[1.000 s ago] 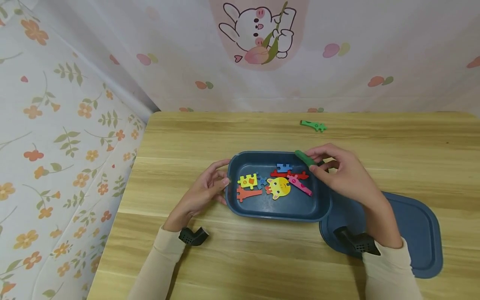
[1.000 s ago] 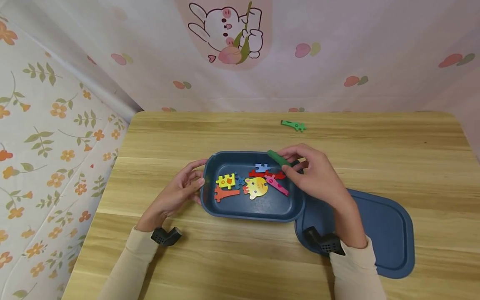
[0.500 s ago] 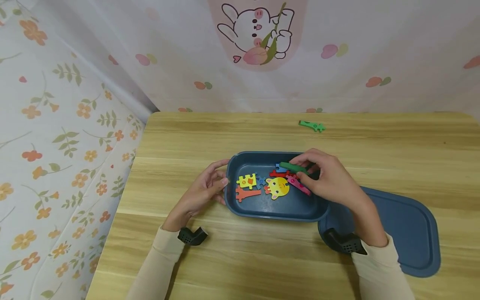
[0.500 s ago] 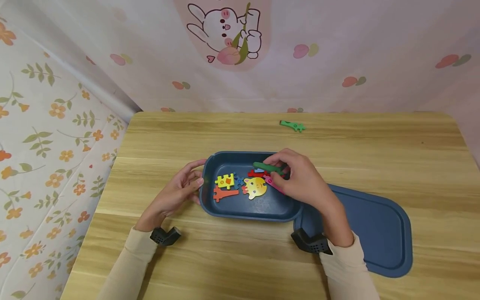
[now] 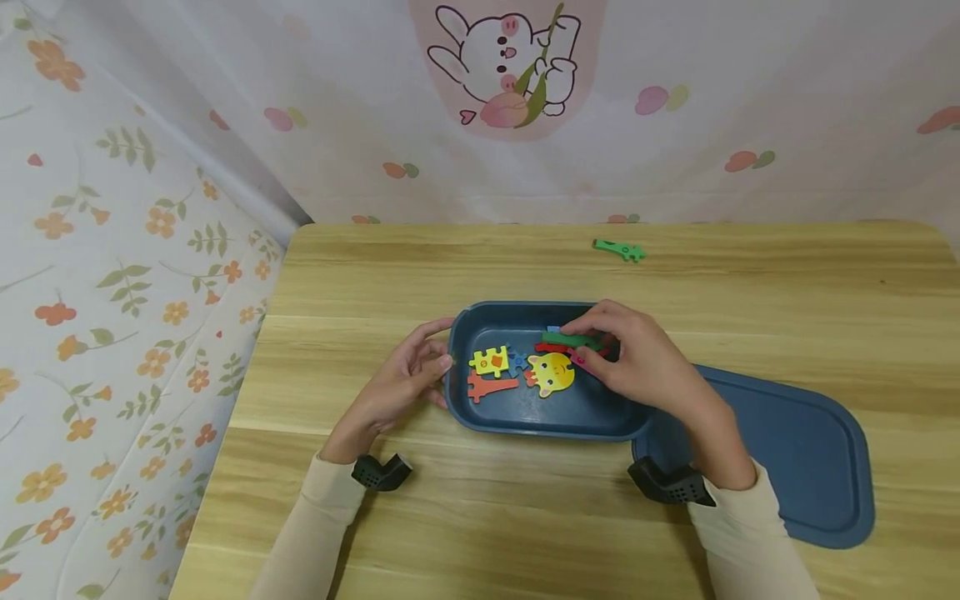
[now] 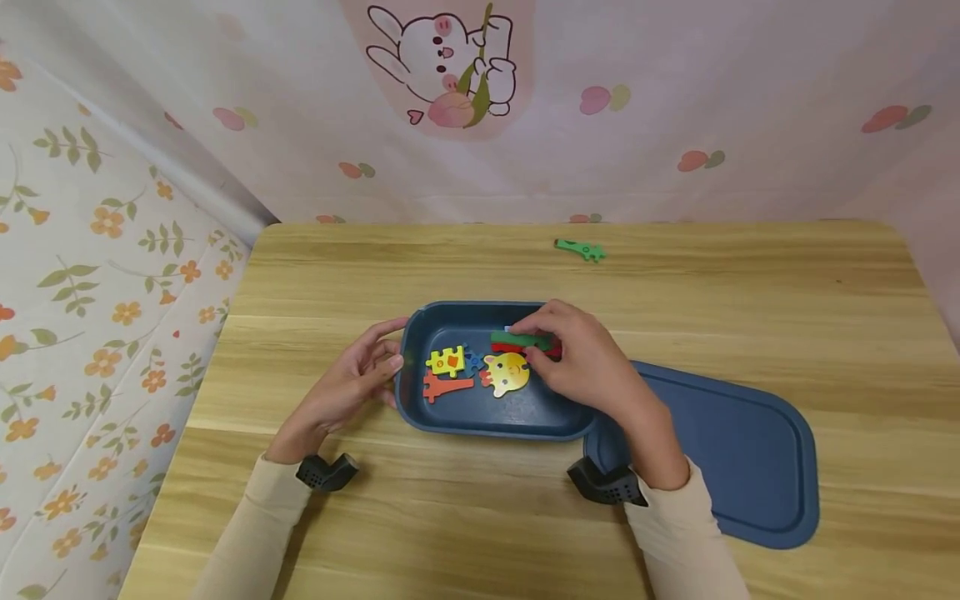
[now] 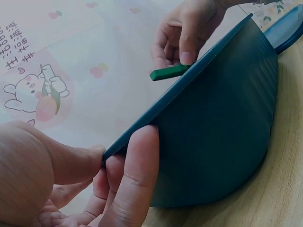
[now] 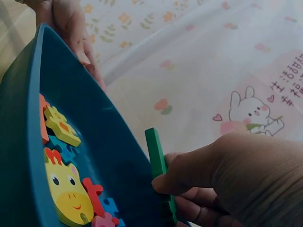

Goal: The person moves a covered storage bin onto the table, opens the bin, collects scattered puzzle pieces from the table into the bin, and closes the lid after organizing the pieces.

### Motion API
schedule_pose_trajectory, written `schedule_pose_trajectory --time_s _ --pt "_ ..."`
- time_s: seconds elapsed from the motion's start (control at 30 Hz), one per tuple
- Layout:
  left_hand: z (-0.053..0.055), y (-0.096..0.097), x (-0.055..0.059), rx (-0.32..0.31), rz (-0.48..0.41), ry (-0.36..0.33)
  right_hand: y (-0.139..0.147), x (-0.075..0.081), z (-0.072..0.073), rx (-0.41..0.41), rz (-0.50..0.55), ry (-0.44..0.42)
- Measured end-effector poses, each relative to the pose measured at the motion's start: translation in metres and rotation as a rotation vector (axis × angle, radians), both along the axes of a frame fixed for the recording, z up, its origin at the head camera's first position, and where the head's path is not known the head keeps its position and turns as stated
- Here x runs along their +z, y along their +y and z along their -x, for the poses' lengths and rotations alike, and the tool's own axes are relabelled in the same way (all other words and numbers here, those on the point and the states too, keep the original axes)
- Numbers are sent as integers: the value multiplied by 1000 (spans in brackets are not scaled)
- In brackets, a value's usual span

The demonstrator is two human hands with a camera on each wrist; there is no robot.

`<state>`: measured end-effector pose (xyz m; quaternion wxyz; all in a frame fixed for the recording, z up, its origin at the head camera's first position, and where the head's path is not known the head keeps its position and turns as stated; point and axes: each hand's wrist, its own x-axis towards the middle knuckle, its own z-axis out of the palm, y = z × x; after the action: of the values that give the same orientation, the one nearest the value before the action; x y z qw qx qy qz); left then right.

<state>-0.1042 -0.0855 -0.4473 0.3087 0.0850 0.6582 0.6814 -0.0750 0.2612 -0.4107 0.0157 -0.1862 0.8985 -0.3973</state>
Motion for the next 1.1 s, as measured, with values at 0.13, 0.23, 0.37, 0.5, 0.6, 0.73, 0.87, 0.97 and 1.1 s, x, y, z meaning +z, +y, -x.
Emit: schedule_pose_trajectory --time_s 0.13,0.23,0.37,0.5,0.6,0.73,0.87,0.97,1.1 --pt "0 -3 0 5 -4 -3 -2 1 1 -5 -25 -18" --pt "-1 -5 0 8 -4 -5 -4 1 2 -1 -37 -35" --pt "-1 -6 -2 12 -6 -5 -7 0 4 5 -29 -43" --pt "-2 -6 -4 17 -5 -5 -6 -3 6 -23 -29 -16" --pt "-1 -4 -4 19 -1 -5 -2 -4 8 -56 -35 30" --pt "1 -1 -2 13 0 -11 5 -3 9 -96 -27 89" --pt "2 0 -1 8 -4 -23 10 0 14 -138 -34 129" --pt "2 -1 -2 12 -3 -24 12 1 22 -187 -71 142" --pt "2 -3 -2 10 -3 -18 18 1 35 -272 -158 141"
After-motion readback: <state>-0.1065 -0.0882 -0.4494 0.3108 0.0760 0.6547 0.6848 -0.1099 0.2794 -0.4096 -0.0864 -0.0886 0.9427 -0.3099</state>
